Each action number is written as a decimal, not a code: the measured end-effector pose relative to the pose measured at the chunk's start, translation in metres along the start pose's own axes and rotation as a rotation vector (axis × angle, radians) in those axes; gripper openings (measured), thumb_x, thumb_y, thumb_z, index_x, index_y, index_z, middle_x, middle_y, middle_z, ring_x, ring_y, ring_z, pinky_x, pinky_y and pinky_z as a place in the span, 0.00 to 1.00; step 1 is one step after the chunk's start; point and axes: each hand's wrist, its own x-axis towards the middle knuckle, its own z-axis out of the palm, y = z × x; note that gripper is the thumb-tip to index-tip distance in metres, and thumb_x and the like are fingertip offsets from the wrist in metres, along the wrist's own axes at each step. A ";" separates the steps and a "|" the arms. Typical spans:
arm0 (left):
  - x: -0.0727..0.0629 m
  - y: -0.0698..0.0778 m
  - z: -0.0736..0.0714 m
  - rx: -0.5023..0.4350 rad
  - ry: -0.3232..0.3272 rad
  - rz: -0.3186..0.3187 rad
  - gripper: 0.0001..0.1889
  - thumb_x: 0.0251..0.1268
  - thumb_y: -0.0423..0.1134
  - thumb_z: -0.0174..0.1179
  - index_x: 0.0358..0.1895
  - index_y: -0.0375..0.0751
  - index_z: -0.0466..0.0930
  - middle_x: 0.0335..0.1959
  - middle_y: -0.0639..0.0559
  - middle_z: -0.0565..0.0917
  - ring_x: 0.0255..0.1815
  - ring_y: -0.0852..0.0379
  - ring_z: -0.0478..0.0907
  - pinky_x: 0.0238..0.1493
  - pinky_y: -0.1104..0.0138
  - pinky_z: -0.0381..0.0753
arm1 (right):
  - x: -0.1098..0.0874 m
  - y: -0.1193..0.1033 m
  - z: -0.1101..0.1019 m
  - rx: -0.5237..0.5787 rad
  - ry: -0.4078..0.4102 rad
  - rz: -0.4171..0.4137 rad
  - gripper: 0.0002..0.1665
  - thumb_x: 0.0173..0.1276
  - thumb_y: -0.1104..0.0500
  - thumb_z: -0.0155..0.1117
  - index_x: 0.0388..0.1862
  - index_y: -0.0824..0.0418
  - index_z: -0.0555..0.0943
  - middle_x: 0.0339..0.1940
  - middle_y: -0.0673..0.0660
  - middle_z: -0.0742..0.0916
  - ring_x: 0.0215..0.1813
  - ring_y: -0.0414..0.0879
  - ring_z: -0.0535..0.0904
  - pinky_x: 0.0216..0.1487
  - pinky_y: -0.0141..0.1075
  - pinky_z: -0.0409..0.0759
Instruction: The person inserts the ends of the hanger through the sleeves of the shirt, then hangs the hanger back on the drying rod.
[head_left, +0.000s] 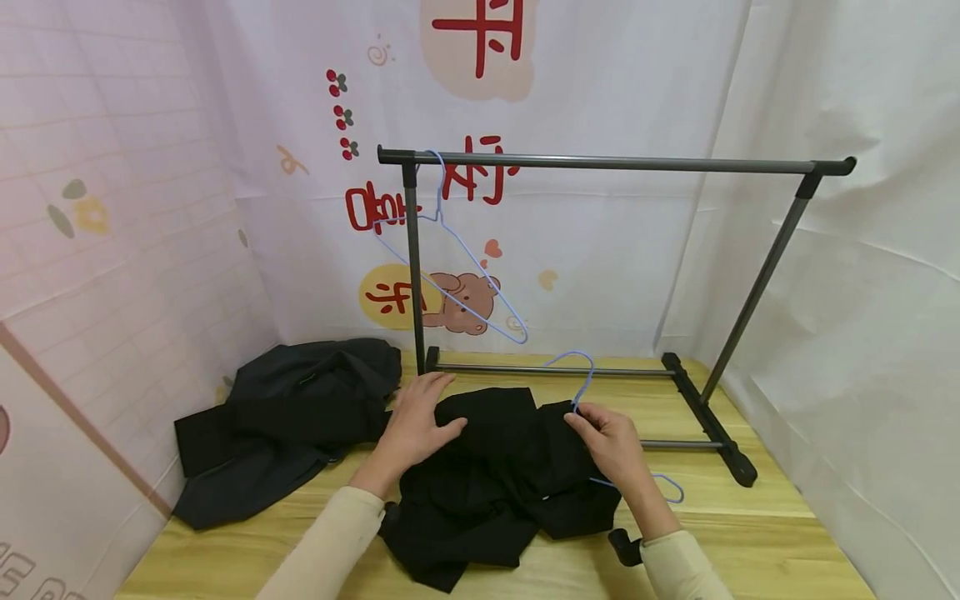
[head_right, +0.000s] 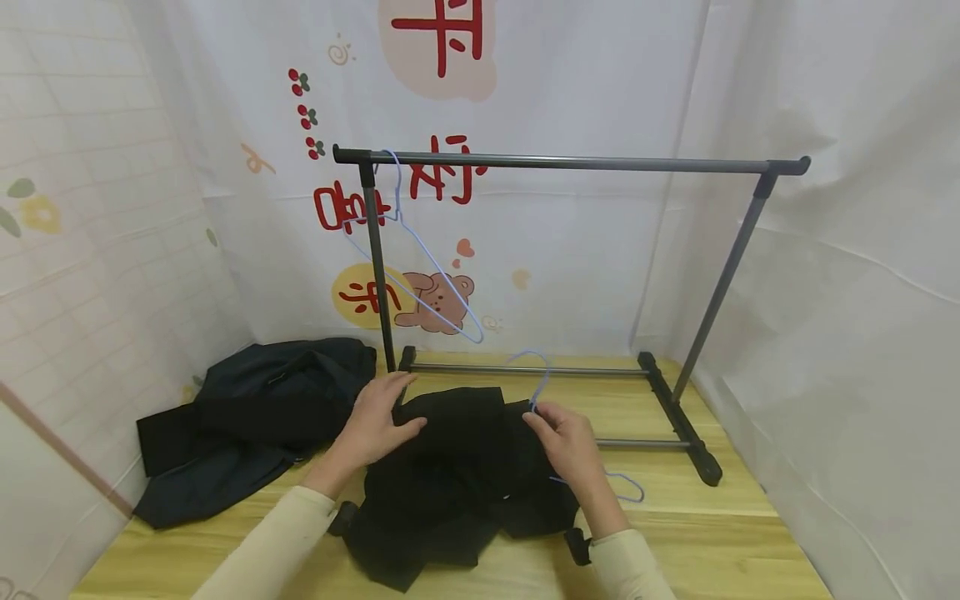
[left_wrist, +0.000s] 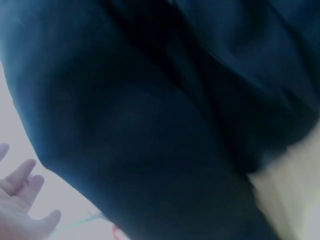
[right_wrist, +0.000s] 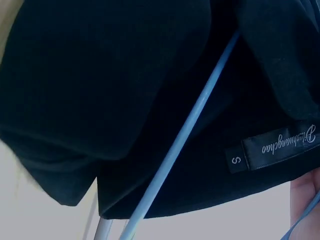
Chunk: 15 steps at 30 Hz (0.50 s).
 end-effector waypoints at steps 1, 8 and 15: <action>0.002 0.009 0.002 -0.002 0.000 0.043 0.32 0.64 0.49 0.68 0.69 0.41 0.72 0.66 0.42 0.72 0.68 0.41 0.66 0.70 0.42 0.58 | 0.000 -0.001 0.001 -0.006 -0.005 -0.007 0.13 0.73 0.52 0.64 0.30 0.57 0.81 0.16 0.47 0.68 0.19 0.39 0.63 0.23 0.32 0.62; 0.007 0.069 0.030 -0.050 -0.071 0.141 0.25 0.74 0.55 0.54 0.66 0.45 0.76 0.62 0.49 0.79 0.63 0.51 0.75 0.62 0.55 0.73 | 0.000 -0.003 0.010 -0.013 -0.030 -0.054 0.07 0.72 0.52 0.64 0.36 0.53 0.85 0.21 0.49 0.78 0.23 0.40 0.70 0.26 0.33 0.69; 0.008 0.082 0.054 -0.065 -0.006 0.136 0.18 0.72 0.49 0.59 0.58 0.45 0.84 0.51 0.54 0.86 0.47 0.57 0.84 0.49 0.62 0.81 | -0.001 -0.007 0.014 0.020 -0.069 -0.090 0.07 0.72 0.53 0.64 0.41 0.52 0.87 0.31 0.46 0.86 0.28 0.40 0.77 0.30 0.33 0.76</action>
